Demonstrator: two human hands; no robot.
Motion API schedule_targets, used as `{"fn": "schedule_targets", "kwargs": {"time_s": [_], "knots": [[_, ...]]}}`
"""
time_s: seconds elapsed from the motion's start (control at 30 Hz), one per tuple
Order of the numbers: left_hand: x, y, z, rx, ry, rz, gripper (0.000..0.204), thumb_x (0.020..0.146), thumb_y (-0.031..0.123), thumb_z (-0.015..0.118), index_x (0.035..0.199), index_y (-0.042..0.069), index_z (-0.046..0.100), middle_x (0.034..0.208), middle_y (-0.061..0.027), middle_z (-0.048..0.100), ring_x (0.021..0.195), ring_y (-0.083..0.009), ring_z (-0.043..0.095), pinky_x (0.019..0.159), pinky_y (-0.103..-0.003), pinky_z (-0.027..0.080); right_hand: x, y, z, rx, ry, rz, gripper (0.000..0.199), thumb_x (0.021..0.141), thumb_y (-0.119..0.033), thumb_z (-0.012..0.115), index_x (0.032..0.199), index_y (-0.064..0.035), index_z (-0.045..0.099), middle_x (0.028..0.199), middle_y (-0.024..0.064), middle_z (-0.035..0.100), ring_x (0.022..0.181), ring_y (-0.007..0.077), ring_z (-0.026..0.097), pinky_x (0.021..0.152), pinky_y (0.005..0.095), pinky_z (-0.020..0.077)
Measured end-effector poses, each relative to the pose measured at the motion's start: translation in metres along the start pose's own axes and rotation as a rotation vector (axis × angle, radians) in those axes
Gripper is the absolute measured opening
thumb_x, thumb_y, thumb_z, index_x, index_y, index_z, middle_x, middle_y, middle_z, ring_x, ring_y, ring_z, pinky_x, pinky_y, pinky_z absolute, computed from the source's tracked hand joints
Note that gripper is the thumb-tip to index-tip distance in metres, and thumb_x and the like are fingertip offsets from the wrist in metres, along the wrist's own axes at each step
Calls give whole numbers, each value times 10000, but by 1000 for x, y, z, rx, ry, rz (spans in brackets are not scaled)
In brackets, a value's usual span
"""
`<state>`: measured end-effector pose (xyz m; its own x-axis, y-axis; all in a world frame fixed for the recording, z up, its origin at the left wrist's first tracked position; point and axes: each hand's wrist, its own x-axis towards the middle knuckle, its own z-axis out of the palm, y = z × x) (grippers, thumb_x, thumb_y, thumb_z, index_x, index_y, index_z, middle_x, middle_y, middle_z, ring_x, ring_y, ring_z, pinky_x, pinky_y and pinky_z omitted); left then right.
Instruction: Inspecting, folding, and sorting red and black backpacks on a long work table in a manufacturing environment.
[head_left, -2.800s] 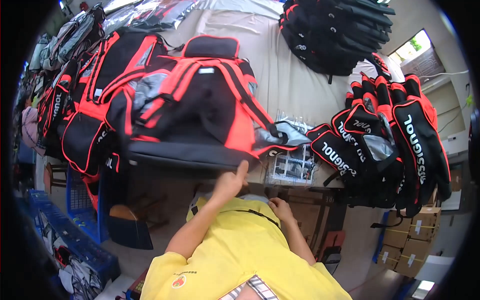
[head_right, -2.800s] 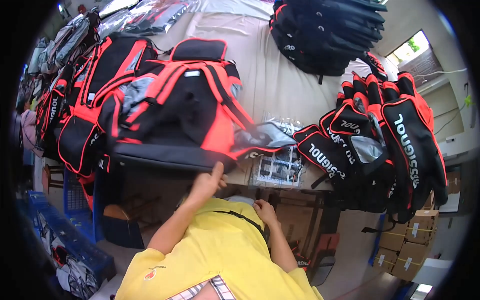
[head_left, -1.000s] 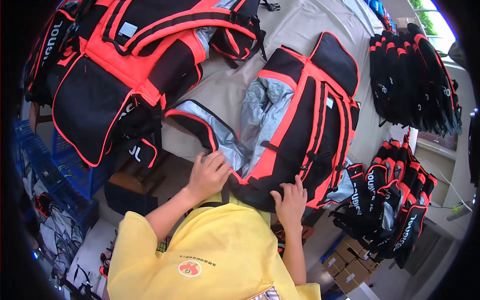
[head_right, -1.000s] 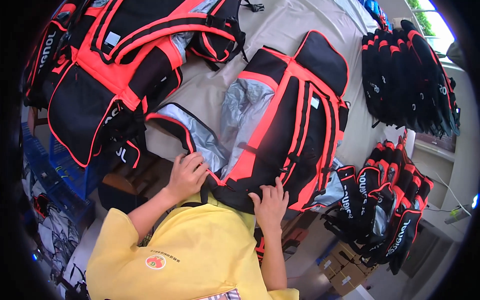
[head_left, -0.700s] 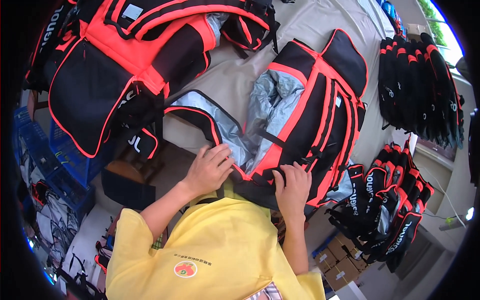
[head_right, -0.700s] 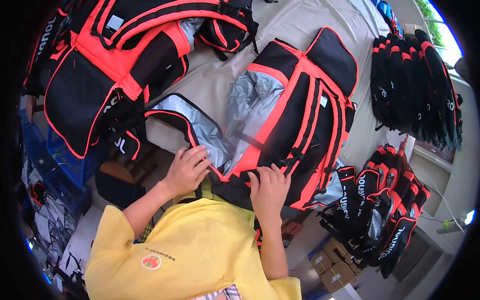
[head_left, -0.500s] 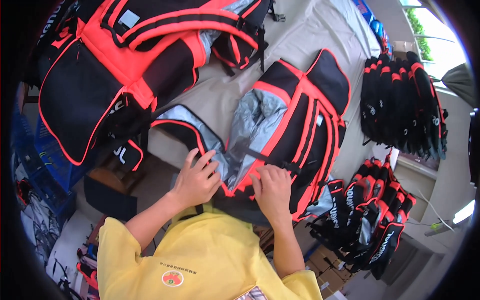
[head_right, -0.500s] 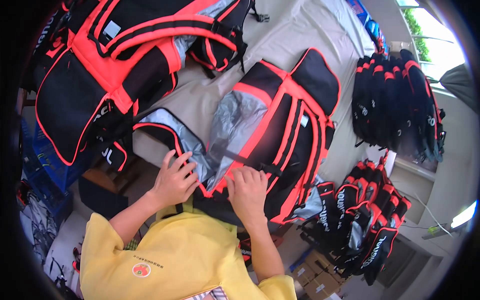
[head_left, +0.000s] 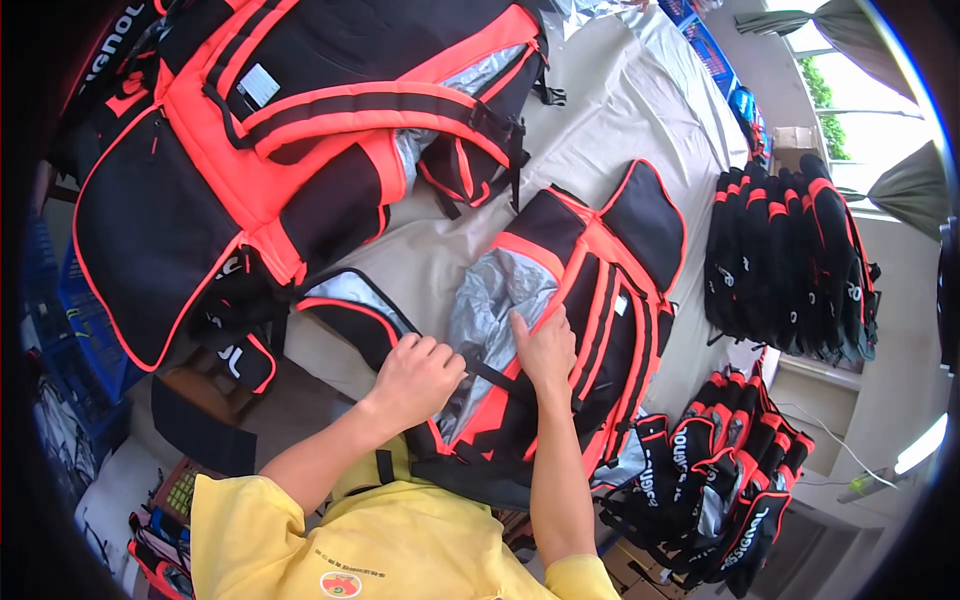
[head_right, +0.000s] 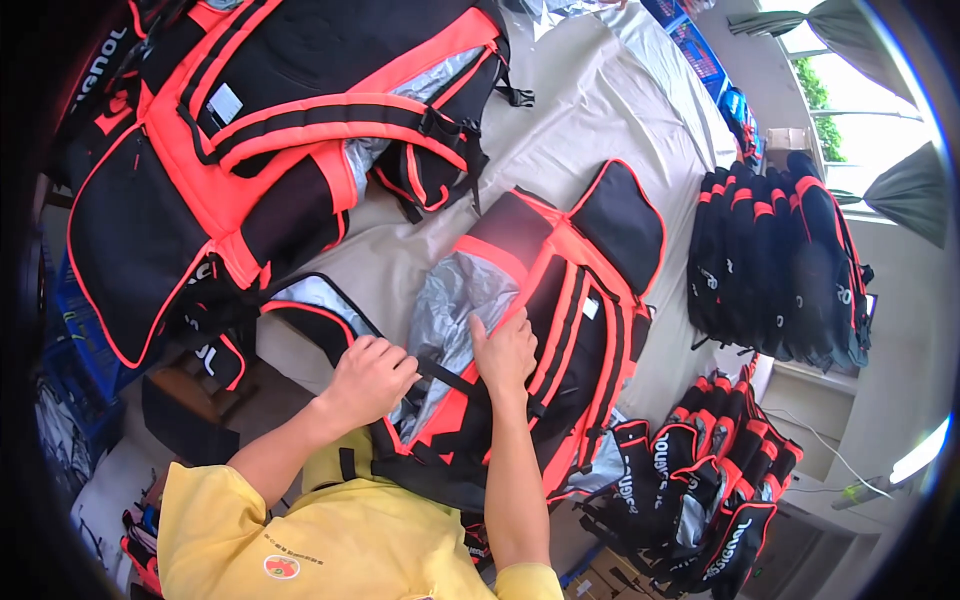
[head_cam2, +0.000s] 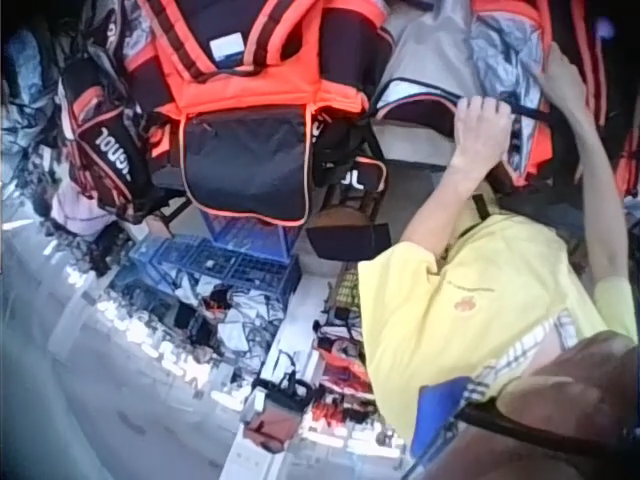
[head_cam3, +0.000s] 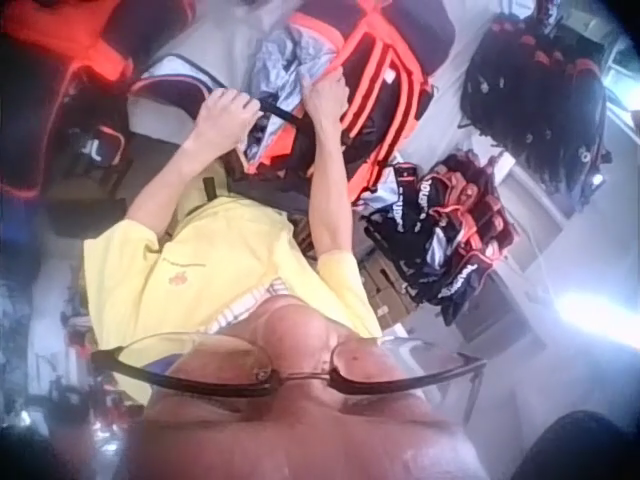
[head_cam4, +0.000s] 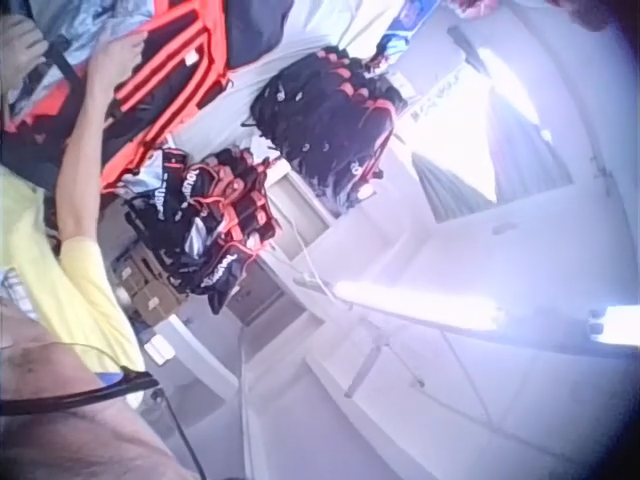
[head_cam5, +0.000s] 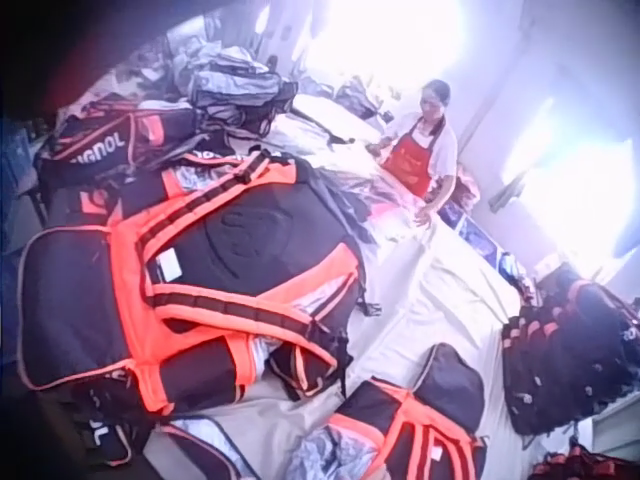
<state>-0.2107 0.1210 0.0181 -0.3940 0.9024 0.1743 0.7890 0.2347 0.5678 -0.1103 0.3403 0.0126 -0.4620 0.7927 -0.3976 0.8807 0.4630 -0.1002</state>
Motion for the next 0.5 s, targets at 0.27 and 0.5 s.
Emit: {"fn": "schedule_targets", "kwargs": {"time_s": [0.27, 0.5], "knots": [[-11, -7, -29, -217, 90, 49, 126, 885, 139, 772, 936, 47, 702, 820, -69, 656, 855, -274, 664, 844, -404, 530, -20, 18, 30, -21, 283, -146, 863, 1002, -561, 653, 1501, 110, 437, 1463, 359, 559, 1333, 485, 574, 1108, 517, 487], [5, 9, -116, -330, 470, -74, 127, 924, 47, 715, 1042, 2, 728, 861, -111, 707, 787, -284, 675, 719, -406, 546, -86, -7, -96, 620, 261, -146, 299, 1010, -178, 730, 1240, 14, 730, 1172, 194, 757, 955, 242, 745, 888, 329, 570]]}}
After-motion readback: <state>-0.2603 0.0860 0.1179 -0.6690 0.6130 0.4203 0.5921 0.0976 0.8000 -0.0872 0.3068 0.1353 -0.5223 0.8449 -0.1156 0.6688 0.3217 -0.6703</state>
